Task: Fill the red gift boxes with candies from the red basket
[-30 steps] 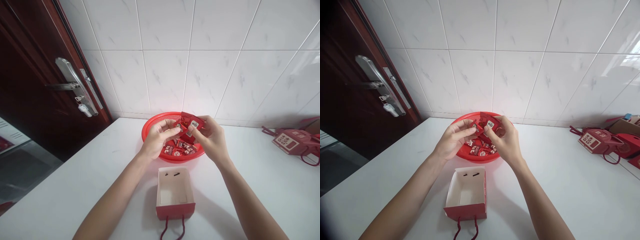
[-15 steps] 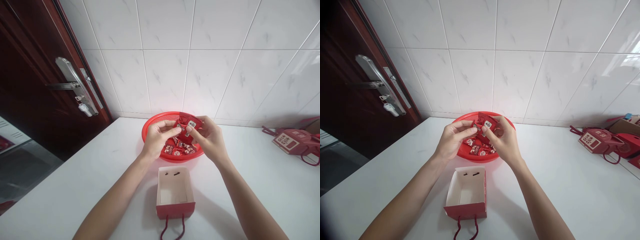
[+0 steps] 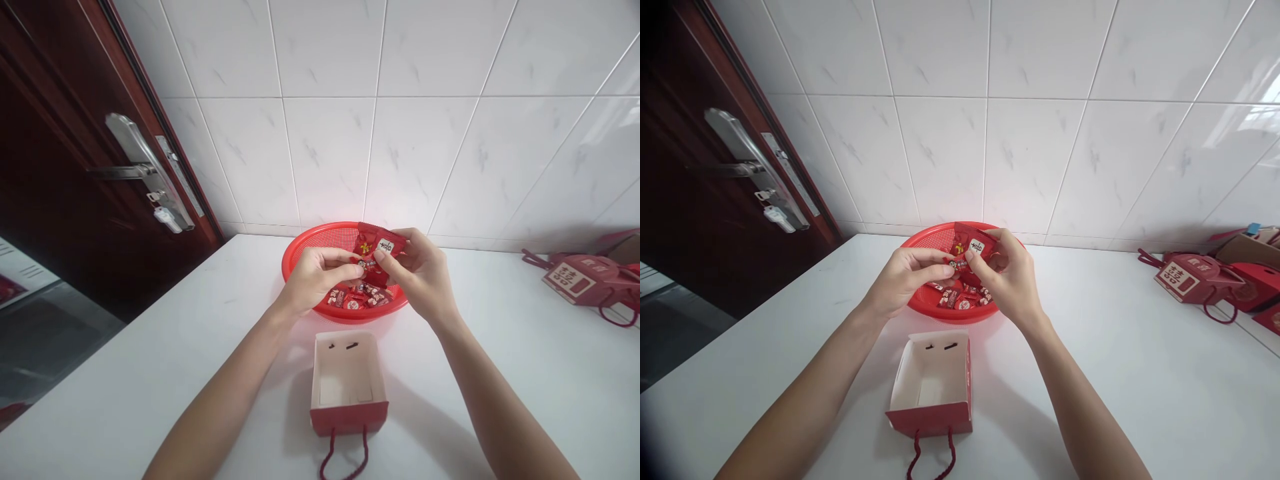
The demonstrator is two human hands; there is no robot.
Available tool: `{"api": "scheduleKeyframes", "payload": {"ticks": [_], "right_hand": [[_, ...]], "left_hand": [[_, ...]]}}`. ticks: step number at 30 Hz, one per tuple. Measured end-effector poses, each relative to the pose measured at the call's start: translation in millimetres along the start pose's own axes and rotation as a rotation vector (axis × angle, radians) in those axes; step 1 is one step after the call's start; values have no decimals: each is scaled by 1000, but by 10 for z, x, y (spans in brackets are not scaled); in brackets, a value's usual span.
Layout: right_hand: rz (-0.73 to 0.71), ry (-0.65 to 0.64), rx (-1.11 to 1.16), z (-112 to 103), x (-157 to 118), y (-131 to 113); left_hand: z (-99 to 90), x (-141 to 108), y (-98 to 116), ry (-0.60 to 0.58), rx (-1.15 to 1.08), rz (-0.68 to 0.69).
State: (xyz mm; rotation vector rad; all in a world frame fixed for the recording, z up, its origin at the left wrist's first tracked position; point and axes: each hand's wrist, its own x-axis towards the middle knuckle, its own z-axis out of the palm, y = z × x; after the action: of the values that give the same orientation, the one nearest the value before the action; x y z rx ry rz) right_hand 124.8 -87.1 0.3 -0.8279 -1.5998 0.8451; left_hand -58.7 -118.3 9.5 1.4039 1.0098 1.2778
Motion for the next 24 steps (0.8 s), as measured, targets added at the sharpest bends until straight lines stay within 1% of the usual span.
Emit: {"api": "scheduleKeyframes", "payload": {"ticks": [12, 19, 24], "right_hand": [[1, 2, -10, 18, -11, -12], [-22, 25, 50, -21, 6, -42], [-24, 22, 69, -39, 12, -53]], "left_hand": [[51, 14, -92, 77, 57, 93], [78, 8, -92, 107, -28, 152], [79, 15, -121, 101, -35, 139]]}}
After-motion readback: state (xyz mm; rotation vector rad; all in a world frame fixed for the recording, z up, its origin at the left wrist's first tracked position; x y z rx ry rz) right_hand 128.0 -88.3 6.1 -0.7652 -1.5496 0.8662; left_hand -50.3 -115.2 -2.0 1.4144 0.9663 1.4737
